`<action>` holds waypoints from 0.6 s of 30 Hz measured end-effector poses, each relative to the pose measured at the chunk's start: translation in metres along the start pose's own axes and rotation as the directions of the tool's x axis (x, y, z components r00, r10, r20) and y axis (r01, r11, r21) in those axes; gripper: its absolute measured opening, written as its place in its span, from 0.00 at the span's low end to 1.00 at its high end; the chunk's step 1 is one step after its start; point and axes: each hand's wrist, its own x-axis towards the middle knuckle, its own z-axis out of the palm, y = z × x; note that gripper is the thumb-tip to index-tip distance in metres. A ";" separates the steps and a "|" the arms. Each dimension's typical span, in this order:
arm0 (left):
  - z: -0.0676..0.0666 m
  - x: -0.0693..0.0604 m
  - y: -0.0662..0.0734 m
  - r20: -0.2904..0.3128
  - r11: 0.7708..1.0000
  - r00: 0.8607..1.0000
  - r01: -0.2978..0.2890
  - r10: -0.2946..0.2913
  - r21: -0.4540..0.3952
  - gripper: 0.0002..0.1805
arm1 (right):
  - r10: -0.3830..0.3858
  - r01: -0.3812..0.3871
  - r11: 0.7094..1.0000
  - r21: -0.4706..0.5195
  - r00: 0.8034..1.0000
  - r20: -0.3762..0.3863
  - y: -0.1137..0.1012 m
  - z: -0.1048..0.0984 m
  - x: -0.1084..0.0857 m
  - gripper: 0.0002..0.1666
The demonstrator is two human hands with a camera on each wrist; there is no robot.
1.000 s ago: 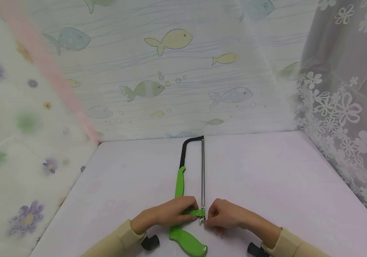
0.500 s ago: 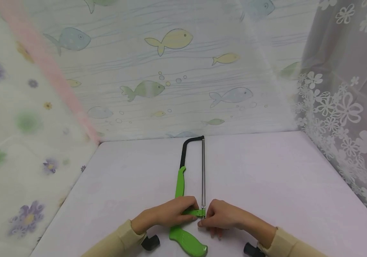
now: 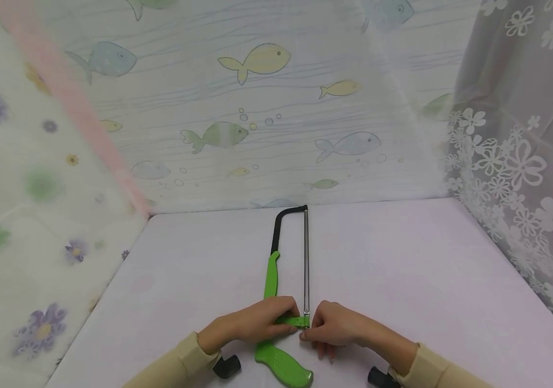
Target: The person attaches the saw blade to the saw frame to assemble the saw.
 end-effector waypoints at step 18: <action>-0.001 0.000 0.002 -0.004 1.000 1.000 -0.001 0.001 0.022 0.06 | -0.049 0.049 0.999 -0.019 0.999 0.004 0.006 -0.009 -0.006 0.16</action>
